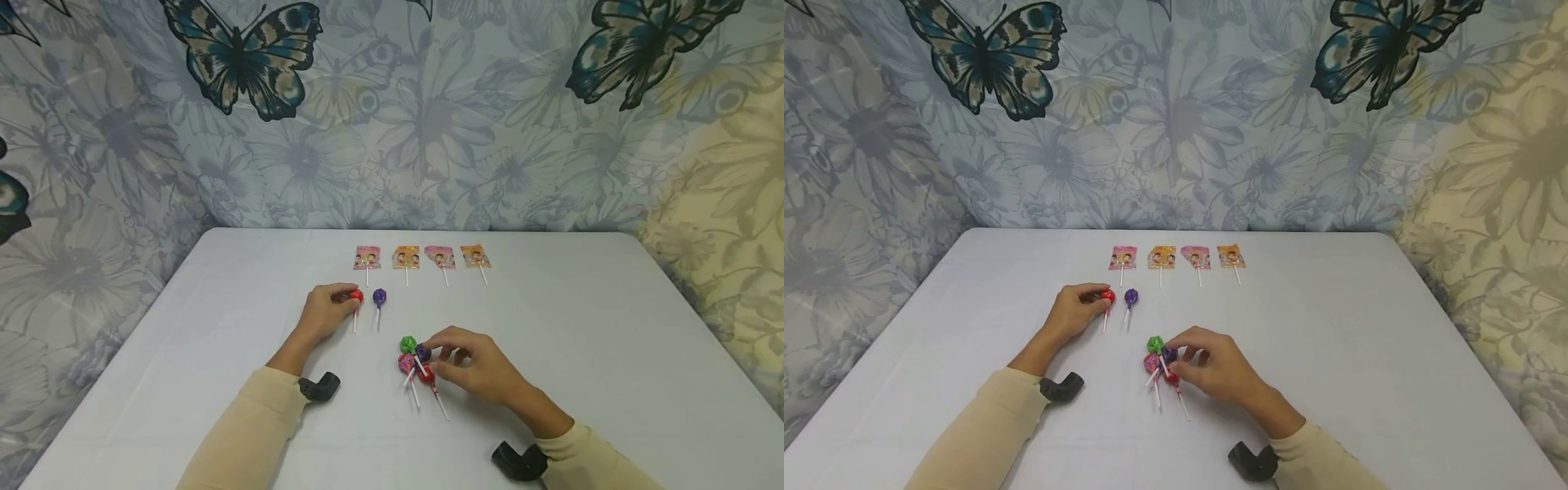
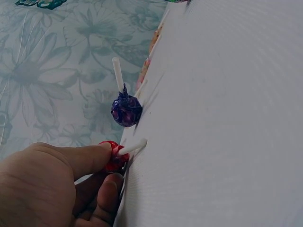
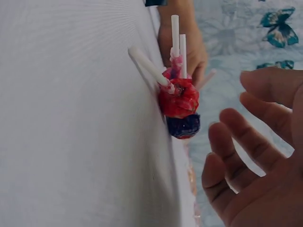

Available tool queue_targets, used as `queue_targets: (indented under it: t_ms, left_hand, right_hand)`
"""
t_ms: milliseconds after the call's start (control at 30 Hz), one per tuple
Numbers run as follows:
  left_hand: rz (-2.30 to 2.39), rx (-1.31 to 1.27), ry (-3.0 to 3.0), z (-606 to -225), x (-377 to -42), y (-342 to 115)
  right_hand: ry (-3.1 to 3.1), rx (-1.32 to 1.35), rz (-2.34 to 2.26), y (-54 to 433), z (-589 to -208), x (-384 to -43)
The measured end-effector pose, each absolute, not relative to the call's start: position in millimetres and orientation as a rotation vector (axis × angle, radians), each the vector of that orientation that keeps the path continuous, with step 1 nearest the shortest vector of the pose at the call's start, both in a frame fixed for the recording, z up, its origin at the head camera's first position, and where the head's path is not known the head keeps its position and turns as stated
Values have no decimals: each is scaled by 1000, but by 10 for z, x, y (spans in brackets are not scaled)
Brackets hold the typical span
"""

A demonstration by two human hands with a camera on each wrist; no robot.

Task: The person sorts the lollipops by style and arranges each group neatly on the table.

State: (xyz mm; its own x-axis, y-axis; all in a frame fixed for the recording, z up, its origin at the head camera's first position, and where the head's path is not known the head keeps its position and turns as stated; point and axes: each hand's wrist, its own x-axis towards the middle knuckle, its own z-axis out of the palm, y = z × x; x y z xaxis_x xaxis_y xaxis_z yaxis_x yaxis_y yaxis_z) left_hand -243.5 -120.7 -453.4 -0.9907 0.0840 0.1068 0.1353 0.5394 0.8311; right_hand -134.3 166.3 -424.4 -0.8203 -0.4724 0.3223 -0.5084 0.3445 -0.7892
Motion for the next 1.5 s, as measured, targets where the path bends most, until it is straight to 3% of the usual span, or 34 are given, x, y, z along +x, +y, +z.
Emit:
queue_targets:
  t_ms: [800,1500]
  left_hand:
    - [-1458,-202,-2728,-4508,-2455,-1195]
    - [-1490,-200,-2705,-4530,-2429,-1208]
  right_hand:
    - [-2538,1032,1360,1626,-4438,-1339]
    - [-2638,861,1302,1655,-4351,-1315]
